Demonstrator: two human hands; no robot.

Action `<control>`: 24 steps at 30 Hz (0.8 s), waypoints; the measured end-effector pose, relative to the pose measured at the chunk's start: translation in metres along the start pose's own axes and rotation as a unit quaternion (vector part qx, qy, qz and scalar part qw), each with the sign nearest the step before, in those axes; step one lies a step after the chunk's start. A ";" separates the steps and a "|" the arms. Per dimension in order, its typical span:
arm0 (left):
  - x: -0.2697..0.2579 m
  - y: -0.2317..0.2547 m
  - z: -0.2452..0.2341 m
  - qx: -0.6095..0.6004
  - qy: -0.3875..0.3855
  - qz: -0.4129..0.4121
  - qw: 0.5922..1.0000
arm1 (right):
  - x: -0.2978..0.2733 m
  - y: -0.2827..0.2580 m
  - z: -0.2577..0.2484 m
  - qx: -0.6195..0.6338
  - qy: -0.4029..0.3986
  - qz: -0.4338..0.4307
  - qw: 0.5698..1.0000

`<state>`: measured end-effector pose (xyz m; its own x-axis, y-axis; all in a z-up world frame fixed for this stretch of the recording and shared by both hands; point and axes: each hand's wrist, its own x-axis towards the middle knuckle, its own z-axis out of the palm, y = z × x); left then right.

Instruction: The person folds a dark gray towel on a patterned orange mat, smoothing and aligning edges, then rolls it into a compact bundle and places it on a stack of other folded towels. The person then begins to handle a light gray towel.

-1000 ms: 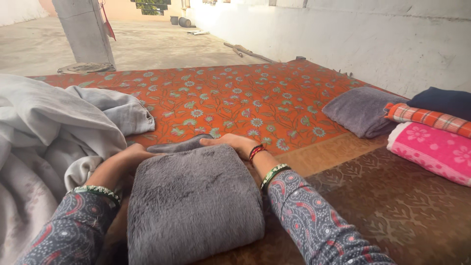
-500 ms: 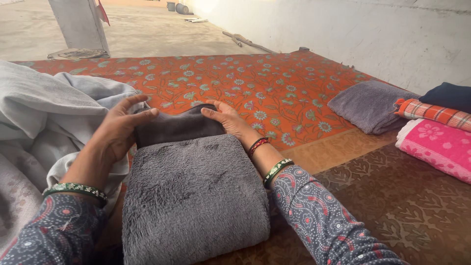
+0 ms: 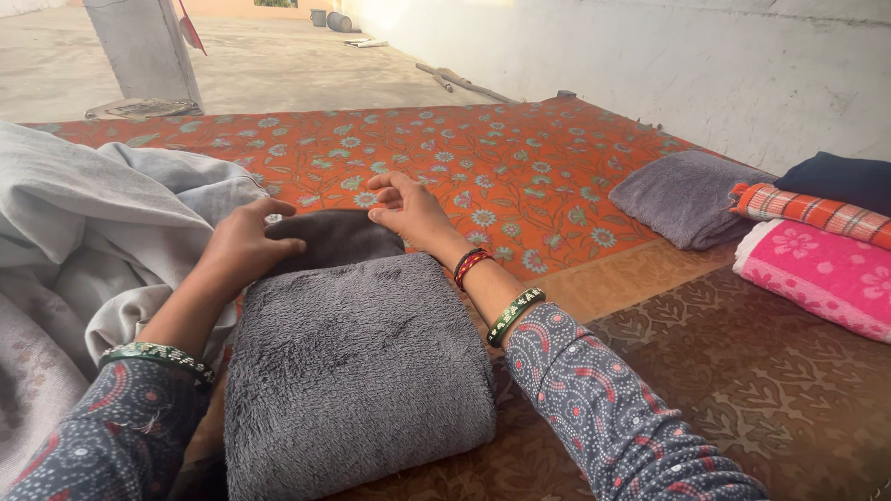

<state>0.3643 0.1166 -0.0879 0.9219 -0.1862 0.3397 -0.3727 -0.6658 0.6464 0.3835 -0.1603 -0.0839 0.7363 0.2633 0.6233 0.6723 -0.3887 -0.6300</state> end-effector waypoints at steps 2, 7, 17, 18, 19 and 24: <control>0.006 -0.017 0.013 0.055 -0.021 0.011 0.998 | -0.003 -0.010 -0.001 -0.029 -0.036 -0.007 0.999; 0.023 -0.044 0.030 0.006 -0.156 -0.034 0.987 | -0.003 -0.053 -0.007 0.040 -0.306 0.040 0.950; 0.053 -0.005 0.042 0.157 -0.287 -0.108 0.939 | -0.014 -0.084 -0.007 -0.113 -0.482 0.148 0.856; 0.054 -0.004 0.043 0.133 -0.302 -0.107 0.938 | -0.013 -0.083 -0.010 -0.110 -0.495 0.149 0.849; 0.056 -0.003 0.045 0.109 -0.316 -0.105 0.937 | -0.013 -0.083 -0.012 -0.107 -0.507 0.151 0.842; 0.066 -0.007 0.050 0.112 -0.195 0.011 0.974 | -0.007 -0.091 -0.012 -0.111 -0.480 0.140 0.859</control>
<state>0.4329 0.0729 -0.1037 0.9001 -0.4340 0.0394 -0.4014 -0.7906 0.4623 0.3162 -0.1371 -0.0253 0.6616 0.6977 -0.2749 0.5064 -0.6860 -0.5224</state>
